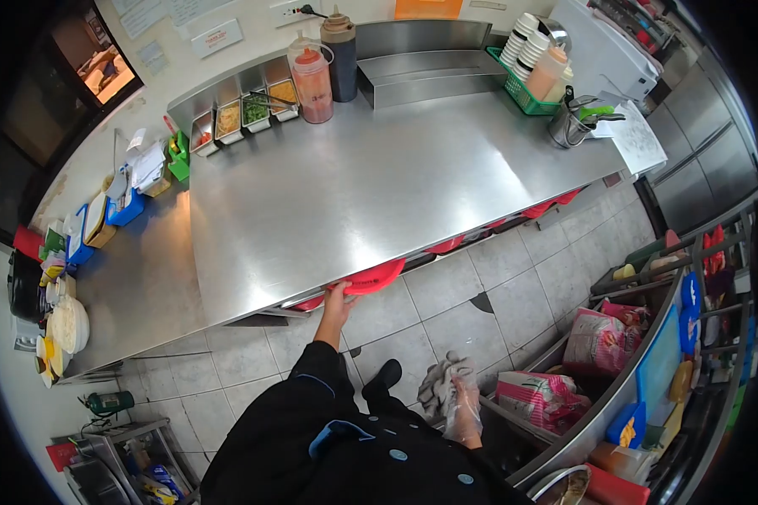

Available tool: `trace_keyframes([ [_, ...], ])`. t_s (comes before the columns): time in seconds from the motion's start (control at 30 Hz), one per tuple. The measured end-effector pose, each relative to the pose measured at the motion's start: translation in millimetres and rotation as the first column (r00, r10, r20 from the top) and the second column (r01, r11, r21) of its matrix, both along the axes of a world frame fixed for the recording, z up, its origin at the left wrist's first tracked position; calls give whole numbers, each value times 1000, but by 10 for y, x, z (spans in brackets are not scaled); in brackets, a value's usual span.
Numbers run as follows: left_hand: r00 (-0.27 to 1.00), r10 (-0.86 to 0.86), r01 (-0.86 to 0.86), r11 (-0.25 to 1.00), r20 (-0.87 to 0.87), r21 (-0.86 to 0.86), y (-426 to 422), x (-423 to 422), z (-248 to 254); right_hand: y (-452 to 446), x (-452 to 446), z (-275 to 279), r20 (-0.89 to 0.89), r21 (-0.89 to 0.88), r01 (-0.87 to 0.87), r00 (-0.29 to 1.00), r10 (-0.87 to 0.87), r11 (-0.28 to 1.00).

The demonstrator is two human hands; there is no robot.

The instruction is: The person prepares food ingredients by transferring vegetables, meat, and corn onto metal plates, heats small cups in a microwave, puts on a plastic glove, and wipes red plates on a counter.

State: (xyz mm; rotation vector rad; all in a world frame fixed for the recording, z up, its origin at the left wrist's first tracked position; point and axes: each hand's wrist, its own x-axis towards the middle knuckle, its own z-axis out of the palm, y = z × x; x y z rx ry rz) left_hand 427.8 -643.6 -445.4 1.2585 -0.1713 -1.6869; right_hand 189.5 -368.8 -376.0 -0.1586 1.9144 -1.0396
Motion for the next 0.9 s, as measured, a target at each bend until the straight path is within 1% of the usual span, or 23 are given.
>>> trace_keyframes([
  [0.03, 1000, -4, 4, 1000, 1, -6, 34, 63, -100, -105, 55, 62, -24, 22, 81, 996, -81, 996],
  [0.07, 957, 56, -73, 996, -285, -52, 77, 127, -203, -192, 112, 130, -36, 21, 241, 970, -240, 970],
  [0.1, 831, 95, -159, 985, -548, -70, 122, 186, -288, -249, 146, 215, -34, 21, 243, 970, -243, 970],
  [0.13, 832, 95, -158, 985, -547, -68, 195, 211, -181, -290, 182, 302, 32, -84, 228, 974, -226, 970],
  [0.17, 930, 108, -165, 977, -353, -137, 299, 220, -74, -328, 206, 392, 95, -188, 214, 975, -199, 959],
  [0.2, 981, 129, -157, 966, -142, -207, 396, 237, 66, -382, 248, 515, 97, -186, 212, 976, -196, 959],
  [0.27, 984, 46, -78, 980, -172, -182, 600, 327, 279, -523, 348, 791, -33, -422, 98, 992, -123, 901],
  [0.3, 978, -38, 5, 987, -206, -159, 710, 379, 373, -582, 322, 892, -27, -425, 97, 992, -120, 900],
  [0.33, 973, -73, 49, 992, -221, -113, 841, 435, 449, -627, 254, 992, -217, -439, -271, 957, 191, 857],
  [0.37, 965, -107, 94, 993, -238, -64, 986, 481, 522, -671, 217, 1096, -398, -382, -602, 792, 463, 701],
  [0.4, 967, -106, 93, 994, -233, -65, 1128, 498, 666, -758, 287, 1294, -395, -386, -601, 793, 463, 700],
  [0.43, 935, -255, 245, 967, -248, -70, 1262, 493, 878, -866, 395, 1478, -608, -201, -845, 504, 614, 495],
  [0.47, 879, -399, 394, 916, -262, -74, 1376, 469, 1094, -975, 501, 1662, -766, -7, -964, 176, 619, 265],
  [0.5, 912, -318, 319, 947, -258, -40, 1483, 321, 1309, -1022, 650, 1661, -827, 160, -973, -41, 561, 165],
  [0.53, 939, -234, 240, 971, -253, -6, 1582, 196, 1461, -1062, 748, 1549, -841, 226, -958, -99, 533, 179],
  [0.57, 895, -435, 426, 899, -95, -106, 1647, 249, 1511, -1131, 774, 1452, -846, 258, -943, -115, 520, 211],
  [0.6, 894, -439, 429, 896, -90, -112, 1591, 279, 1627, -1235, 693, 1387, -850, 256, -930, -87, 519, 264],
  [0.67, 826, -556, 560, 786, 95, -262, 1479, 298, 2002, -1415, 352, 1291, -833, 208, -892, 53, 550, 401],
  [0.7, 836, -540, 546, 802, 94, -242, 1458, 254, 2234, -1433, 241, 1288, -817, 191, -887, 93, 568, 419],
  [0.77, 845, -532, 530, 816, 62, -229, 1379, 209, 2268, -1288, 338, 1329, -805, 159, -931, 70, 589, 328],
  [0.83, 836, -548, 537, 810, 20, -236, 1343, 157, 2153, -1153, 655, 1303, -840, 201, -961, -69, 538, 190],
  [0.87, 840, -543, 531, 812, 22, -240, 1341, 149, 2199, -1183, 766, 1277, -859, 221, -955, -94, 503, 199],
  [0.9, 825, -553, 559, 767, 117, -315, 1324, 155, 2306, -1291, 813, 1271, -876, 235, -947, -110, 471, 217],
])
